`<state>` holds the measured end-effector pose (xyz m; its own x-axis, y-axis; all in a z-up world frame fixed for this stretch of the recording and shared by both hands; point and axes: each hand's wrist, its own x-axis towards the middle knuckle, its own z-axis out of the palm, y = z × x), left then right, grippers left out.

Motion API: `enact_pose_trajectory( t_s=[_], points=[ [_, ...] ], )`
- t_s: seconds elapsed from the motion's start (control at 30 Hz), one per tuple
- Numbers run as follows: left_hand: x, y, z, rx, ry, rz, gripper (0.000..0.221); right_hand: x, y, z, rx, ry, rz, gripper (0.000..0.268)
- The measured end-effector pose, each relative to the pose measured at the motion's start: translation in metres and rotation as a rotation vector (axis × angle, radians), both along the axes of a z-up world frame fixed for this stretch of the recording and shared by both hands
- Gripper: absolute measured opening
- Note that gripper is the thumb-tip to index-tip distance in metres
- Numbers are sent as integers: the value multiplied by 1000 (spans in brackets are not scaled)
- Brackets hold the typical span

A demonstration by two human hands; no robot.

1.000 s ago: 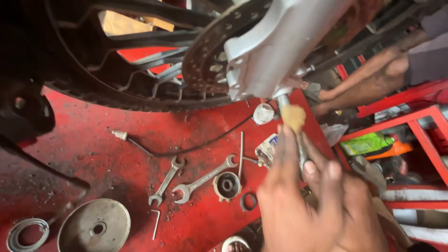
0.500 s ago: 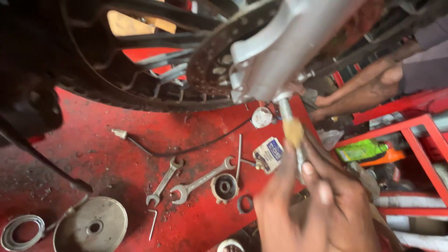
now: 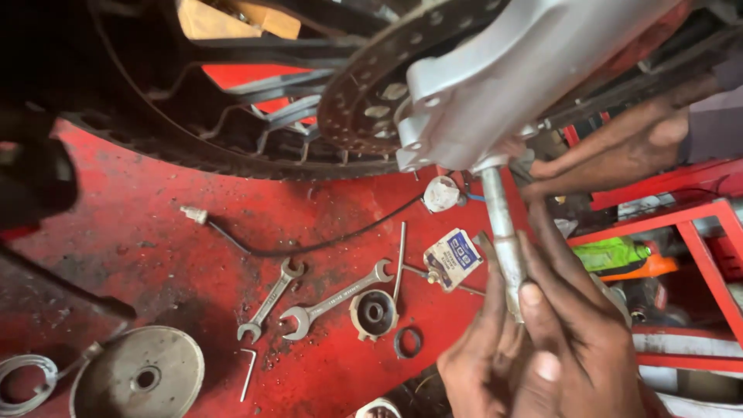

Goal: Remove the motorcycle front wheel axle, clean it with abrasive paper, and re-insert it.

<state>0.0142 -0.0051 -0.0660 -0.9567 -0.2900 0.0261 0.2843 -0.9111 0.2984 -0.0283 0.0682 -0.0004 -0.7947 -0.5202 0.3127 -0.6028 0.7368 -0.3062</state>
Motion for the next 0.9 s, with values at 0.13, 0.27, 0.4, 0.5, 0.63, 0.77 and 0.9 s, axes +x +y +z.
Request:
enact_pose_trajectory(
  t_s=[0.13, 0.27, 0.4, 0.5, 0.63, 0.77, 0.9],
  points=[
    [-24, -6, -4, -71, 40, 55, 62, 4, 2, -5, -27, -36, -64, 42],
    [-16, 11, -9, 74, 35, -35, 61, -3, 11, 2, -11, -15, -100, 41],
    [-10, 46, -30, 307, -67, -166, 57, -38, 46, 15, -377, -407, -108, 37],
    [-15, 55, -30, 518, -16, -239, 52, -60, 63, 30, -776, -904, -109, 39],
    [-21, 73, -35, 624, 93, -247, 45, -71, 96, 21, -637, -1193, -81, 30],
    [-19, 51, -15, 338, 3, -265, 49, -80, 103, 9, -624, -1236, -155, 25],
    [-13, 36, 1, -485, -219, -87, 49, -95, 86, 13, -797, -1253, -48, 21]
  ],
)
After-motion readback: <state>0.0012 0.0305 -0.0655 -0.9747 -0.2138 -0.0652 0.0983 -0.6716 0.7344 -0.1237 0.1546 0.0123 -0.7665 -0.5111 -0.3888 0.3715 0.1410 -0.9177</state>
